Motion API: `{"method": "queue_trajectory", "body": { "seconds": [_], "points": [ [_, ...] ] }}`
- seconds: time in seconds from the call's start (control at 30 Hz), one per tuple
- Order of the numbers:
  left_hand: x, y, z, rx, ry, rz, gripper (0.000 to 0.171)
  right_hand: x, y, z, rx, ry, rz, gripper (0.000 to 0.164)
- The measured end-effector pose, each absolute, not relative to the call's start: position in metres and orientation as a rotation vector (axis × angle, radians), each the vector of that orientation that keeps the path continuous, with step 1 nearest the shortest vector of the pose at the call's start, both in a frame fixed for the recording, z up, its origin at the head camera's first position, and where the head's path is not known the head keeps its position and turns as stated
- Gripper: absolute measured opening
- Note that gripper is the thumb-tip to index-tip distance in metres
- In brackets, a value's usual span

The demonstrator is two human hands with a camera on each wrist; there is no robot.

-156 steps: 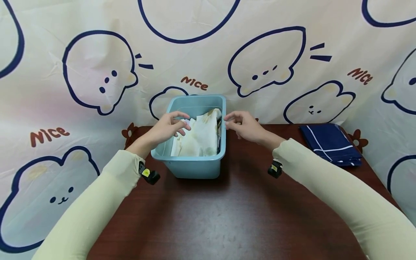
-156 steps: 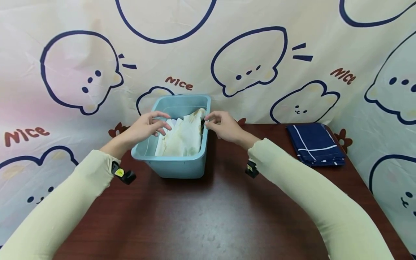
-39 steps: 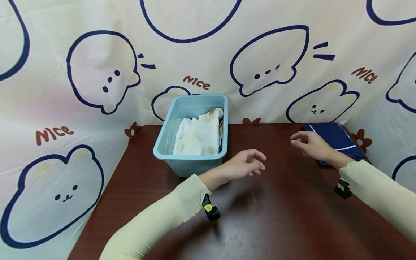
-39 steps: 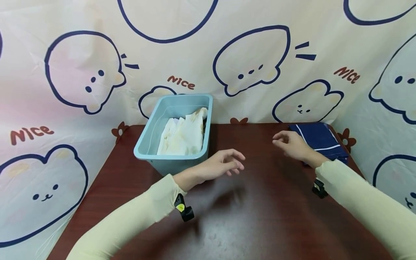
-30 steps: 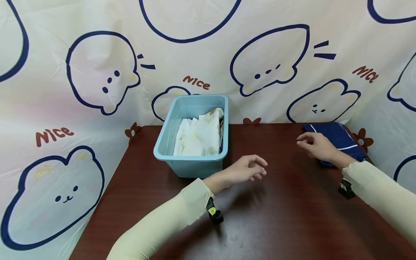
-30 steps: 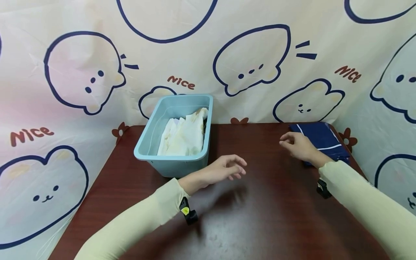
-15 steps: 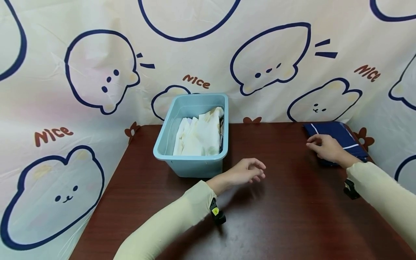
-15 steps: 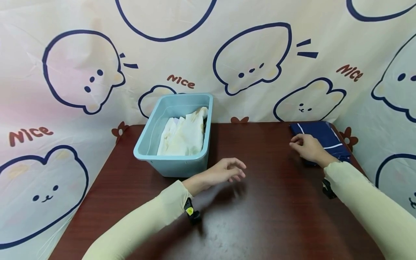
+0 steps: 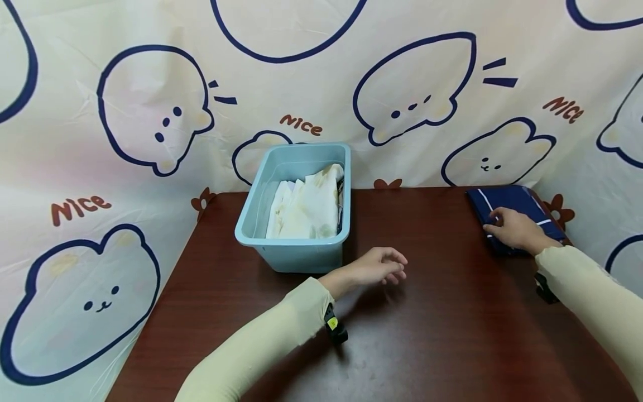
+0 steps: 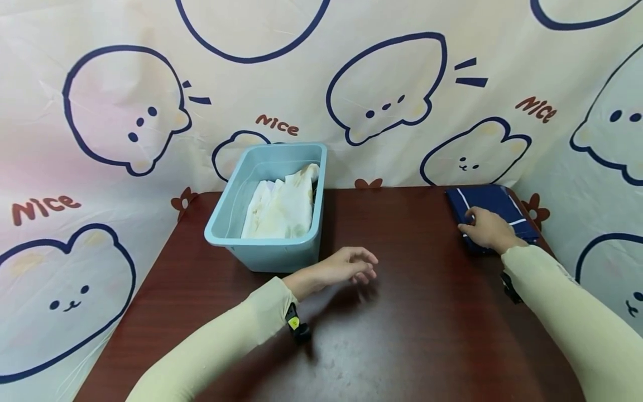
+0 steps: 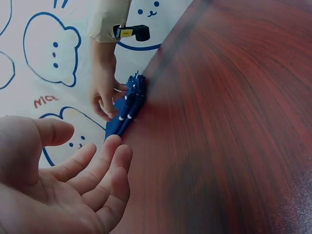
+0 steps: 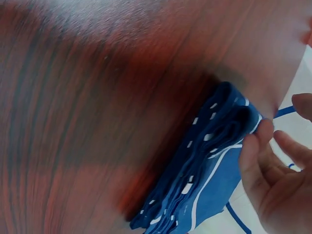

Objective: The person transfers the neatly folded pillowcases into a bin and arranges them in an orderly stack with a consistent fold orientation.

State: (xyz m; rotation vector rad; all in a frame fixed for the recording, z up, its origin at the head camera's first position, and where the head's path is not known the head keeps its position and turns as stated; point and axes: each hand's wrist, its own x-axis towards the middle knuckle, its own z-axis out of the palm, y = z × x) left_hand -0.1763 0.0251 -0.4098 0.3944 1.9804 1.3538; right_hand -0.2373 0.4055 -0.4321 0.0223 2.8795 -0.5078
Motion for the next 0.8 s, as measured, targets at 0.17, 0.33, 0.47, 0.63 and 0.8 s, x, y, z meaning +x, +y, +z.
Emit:
{"method": "queue_trajectory", "body": {
  "seconds": [0.17,0.33,0.47,0.63,0.8],
  "points": [
    [-0.178,0.025,-0.414,0.422,1.970,1.344,0.028,-0.239,0.411,-0.438,0.060,2.822,-0.370,0.069],
    [-0.179,0.026,-0.415,0.448,1.963,1.322,0.029,-0.240,0.414,-0.445,0.133,2.774,-0.276,0.069],
    [-0.180,0.027,-0.416,0.445,1.957,1.331,0.029,-0.241,0.414,-0.446,0.127,2.786,-0.253,0.060],
    [-0.180,0.025,-0.420,0.437,1.967,1.338,0.029,-0.242,0.411,-0.445,0.026,2.813,-0.269,0.033],
    [-0.178,0.026,-0.422,0.435,1.975,1.350,0.028,-0.239,0.406,-0.448,-0.043,2.818,-0.292,0.021]
  ]
}}
